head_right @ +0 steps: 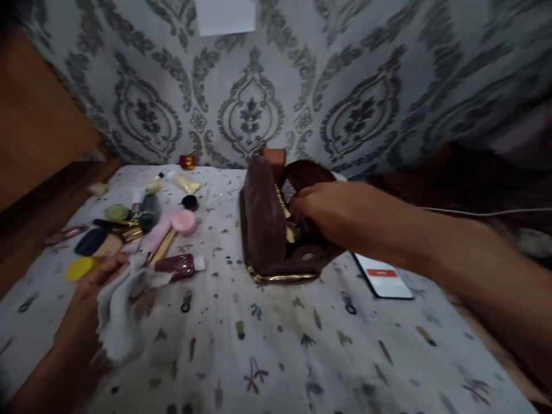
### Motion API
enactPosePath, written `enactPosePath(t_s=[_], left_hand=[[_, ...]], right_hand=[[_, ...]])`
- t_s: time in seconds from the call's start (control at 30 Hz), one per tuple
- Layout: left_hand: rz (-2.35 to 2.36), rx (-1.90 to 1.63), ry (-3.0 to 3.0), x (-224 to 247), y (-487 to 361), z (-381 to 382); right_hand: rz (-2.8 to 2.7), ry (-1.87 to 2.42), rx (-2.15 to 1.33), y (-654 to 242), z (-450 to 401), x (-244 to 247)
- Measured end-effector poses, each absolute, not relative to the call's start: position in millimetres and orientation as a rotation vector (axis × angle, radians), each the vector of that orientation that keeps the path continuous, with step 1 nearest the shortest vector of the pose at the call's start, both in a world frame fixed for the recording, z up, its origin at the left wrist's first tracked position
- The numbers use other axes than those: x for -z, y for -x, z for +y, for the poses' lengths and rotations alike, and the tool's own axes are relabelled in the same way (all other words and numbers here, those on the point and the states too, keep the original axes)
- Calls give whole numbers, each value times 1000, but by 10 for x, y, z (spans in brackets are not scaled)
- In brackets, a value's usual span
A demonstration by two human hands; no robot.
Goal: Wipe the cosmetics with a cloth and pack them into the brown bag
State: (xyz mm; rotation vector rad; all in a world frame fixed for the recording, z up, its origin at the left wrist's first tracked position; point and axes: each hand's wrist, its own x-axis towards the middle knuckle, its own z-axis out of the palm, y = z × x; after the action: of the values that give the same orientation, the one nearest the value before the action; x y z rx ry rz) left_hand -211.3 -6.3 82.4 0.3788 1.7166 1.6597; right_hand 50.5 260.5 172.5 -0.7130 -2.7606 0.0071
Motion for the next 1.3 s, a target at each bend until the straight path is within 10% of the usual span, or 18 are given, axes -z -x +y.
enactPosePath(t_s=[0.37,0.73,1.3], left_hand=[[1838,-2104,-643,-948,2415,-176],[2234,-1000,-2178,-317,2137,24],[2201,-411,-2261,-434,2333,-30]], right_hand=[[-2806,275,-563,186,1355,-1063],[-2596,418,-648,928,1283,-85],[-2368,335,-858,889,1345,-17]])
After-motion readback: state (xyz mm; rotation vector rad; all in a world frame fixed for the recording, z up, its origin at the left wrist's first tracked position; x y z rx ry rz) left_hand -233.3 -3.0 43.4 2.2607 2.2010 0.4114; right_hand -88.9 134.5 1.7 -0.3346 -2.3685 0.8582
